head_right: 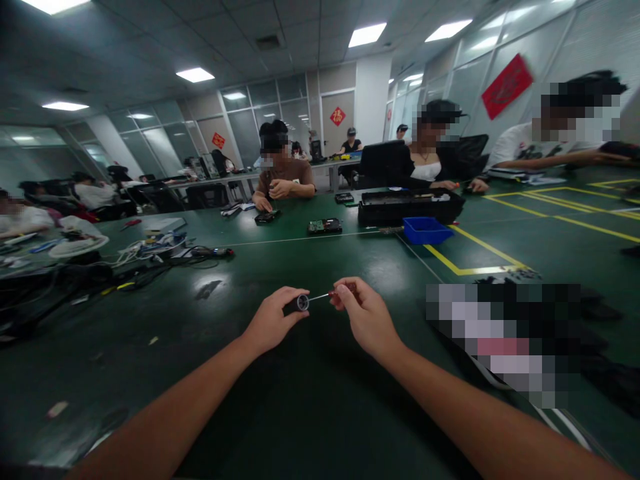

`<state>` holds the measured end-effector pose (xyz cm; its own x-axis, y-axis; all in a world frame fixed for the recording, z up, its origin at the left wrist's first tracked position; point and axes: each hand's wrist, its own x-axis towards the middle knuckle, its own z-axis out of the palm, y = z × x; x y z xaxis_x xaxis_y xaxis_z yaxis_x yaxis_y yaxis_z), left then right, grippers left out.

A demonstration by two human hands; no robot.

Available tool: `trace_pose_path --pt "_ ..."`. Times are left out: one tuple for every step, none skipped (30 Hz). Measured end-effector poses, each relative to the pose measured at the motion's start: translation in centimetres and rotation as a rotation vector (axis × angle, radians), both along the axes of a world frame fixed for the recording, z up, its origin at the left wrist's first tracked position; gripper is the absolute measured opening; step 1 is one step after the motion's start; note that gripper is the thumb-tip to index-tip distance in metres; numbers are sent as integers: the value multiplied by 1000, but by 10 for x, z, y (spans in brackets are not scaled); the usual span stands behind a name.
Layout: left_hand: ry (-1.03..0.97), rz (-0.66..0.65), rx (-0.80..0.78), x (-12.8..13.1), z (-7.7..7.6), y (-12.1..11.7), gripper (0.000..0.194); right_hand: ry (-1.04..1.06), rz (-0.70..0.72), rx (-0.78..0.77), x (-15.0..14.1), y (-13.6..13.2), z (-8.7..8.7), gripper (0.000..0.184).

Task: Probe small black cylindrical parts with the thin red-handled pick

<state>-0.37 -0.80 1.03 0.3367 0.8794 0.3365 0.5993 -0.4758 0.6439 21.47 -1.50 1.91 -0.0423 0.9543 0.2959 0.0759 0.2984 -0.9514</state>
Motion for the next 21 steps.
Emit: trace_pose_path --pt "1 4 -4 0 1 0 39 -40 -13 -2 1 -1 2 29" --pt "4 11 -11 0 1 -1 39 -91 -31 -6 1 -3 4 31" --pt "7 19 -19 0 2 -1 39 -152 -51 -13 2 -4 6 33" --pt "10 26 -26 0 3 -1 39 -208 -68 -19 3 -5 8 35" --pt "12 33 -29 0 3 -1 39 -251 -80 -22 3 -6 9 36" --pt "13 36 -28 -1 3 -2 39 -272 -82 -18 3 -7 9 36" --pt "12 38 -24 -1 3 -2 39 -272 -75 -8 3 -8 10 35" --pt "11 37 -21 -1 3 -1 39 -256 -60 5 3 -8 9 32" --pt "11 37 -19 -2 2 -1 39 -232 -39 18 3 -8 8 30" --pt "13 36 -19 -2 2 -1 39 -211 -17 26 3 -8 7 28" --pt "15 35 -17 -2 1 0 39 -202 2 24 3 -8 5 27" --pt "20 32 -16 -2 0 0 39 -207 17 14 2 -8 4 28" --pt "25 27 -17 -3 0 1 39 -222 20 -1 2 -7 2 31" --pt "30 22 -19 -3 0 1 39 -241 15 -17 2 -7 1 34" --pt "36 15 -22 -3 -1 1 38 -259 2 -29 2 -6 0 37" --pt "41 7 -26 -3 -1 1 38 -269 -18 -35 2 -6 -1 38" --pt "46 1 -30 -3 -1 1 37 -265 -39 -34 2 -5 -1 36" --pt "51 -4 -32 -3 -2 1 37 -245 -56 -29 2 -5 -1 34" --pt "56 -5 -32 -3 -2 0 37 -212 -67 -22 2 -4 -2 31" --pt "62 -3 -31 -3 -2 0 37 -172 -70 -16 2 -4 -2 28" --pt "68 0 -31 -4 -3 0 38 -134 -65 -12 1 -3 -2 27"
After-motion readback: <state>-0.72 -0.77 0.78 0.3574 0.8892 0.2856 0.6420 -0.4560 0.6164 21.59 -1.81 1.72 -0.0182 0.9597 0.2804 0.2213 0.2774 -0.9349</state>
